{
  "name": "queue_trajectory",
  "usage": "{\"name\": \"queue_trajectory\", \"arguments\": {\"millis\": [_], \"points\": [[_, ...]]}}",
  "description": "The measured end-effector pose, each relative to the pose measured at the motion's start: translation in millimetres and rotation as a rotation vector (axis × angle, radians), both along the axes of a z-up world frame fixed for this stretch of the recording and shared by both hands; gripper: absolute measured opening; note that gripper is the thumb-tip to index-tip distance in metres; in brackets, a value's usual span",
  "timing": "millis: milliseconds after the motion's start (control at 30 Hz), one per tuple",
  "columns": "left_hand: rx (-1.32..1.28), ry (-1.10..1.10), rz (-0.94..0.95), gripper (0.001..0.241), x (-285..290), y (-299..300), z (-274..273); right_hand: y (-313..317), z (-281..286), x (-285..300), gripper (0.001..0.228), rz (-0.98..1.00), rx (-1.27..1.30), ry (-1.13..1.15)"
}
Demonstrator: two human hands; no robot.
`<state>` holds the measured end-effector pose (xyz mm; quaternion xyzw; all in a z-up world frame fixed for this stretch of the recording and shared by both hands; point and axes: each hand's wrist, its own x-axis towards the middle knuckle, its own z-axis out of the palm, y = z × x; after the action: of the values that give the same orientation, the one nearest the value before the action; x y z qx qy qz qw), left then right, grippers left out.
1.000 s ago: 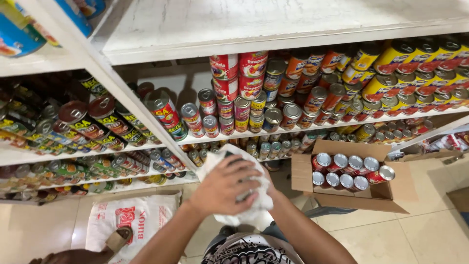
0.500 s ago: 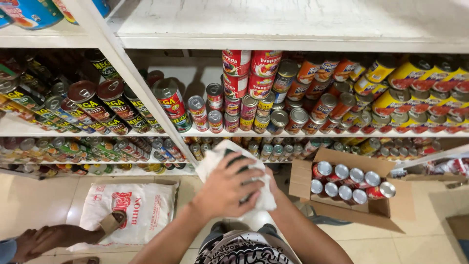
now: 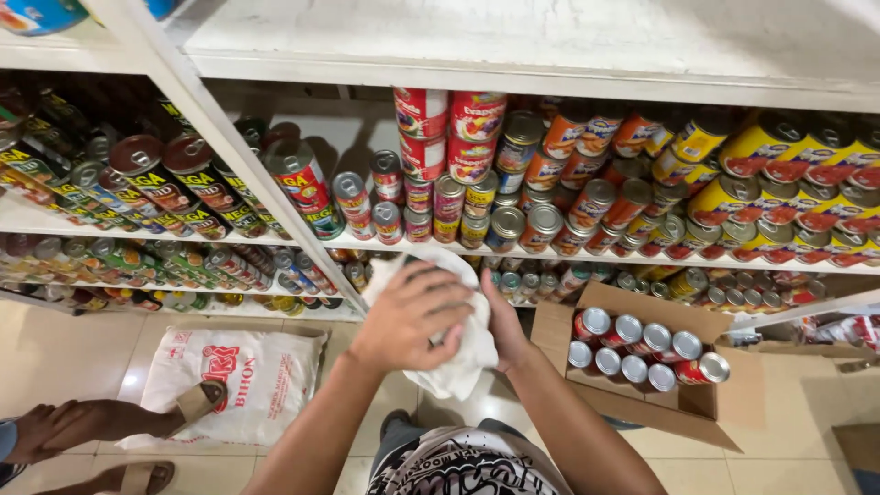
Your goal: Cleaning and organizing canned goods on store shelves by wiping them with a cloth.
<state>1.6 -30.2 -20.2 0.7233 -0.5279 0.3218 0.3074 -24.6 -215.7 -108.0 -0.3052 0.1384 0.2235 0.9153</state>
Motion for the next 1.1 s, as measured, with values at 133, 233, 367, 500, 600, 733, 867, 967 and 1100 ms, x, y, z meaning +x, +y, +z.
{"name": "queue_trajectory", "arguments": {"millis": [133,233,367,500,600,733,867,967,1100], "points": [[-0.016,-0.003,0.107,0.031,0.5,-9.3,-5.9,-0.7,18.9,5.2,0.073,-0.033,-0.043,0.048],[0.011,-0.013,0.076,0.03,-14.3,-23.0,-13.9,-6.0,28.6,1.8,0.078,-0.019,-0.077,0.047],[0.056,0.004,0.013,0.029,-30.7,-22.4,-14.0,-5.8,-3.6,2.1,0.083,-0.001,-0.073,0.039],[0.015,0.024,-0.066,0.033,-12.6,-11.0,-17.2,-8.4,3.6,-8.6,0.101,0.065,-0.219,0.014],[-0.042,-0.007,0.019,0.033,1.0,-0.9,-9.4,5.7,30.0,-10.9,0.079,-0.077,-0.137,0.107],[-0.182,0.085,0.046,0.034,1.6,8.8,5.5,1.1,-2.4,-6.9,0.047,-0.08,-0.093,0.028],[-0.231,0.154,0.053,0.035,-4.2,12.7,1.8,8.7,-52.6,-11.3,0.046,-0.102,0.068,0.029],[-0.142,0.125,0.041,0.033,-12.1,15.8,-5.2,19.3,-25.4,-19.6,0.011,-0.042,0.254,0.105],[-0.013,0.032,-0.026,0.027,-28.2,22.4,-0.2,31.4,-14.7,-19.2,0.016,-0.071,0.247,0.106]]}}
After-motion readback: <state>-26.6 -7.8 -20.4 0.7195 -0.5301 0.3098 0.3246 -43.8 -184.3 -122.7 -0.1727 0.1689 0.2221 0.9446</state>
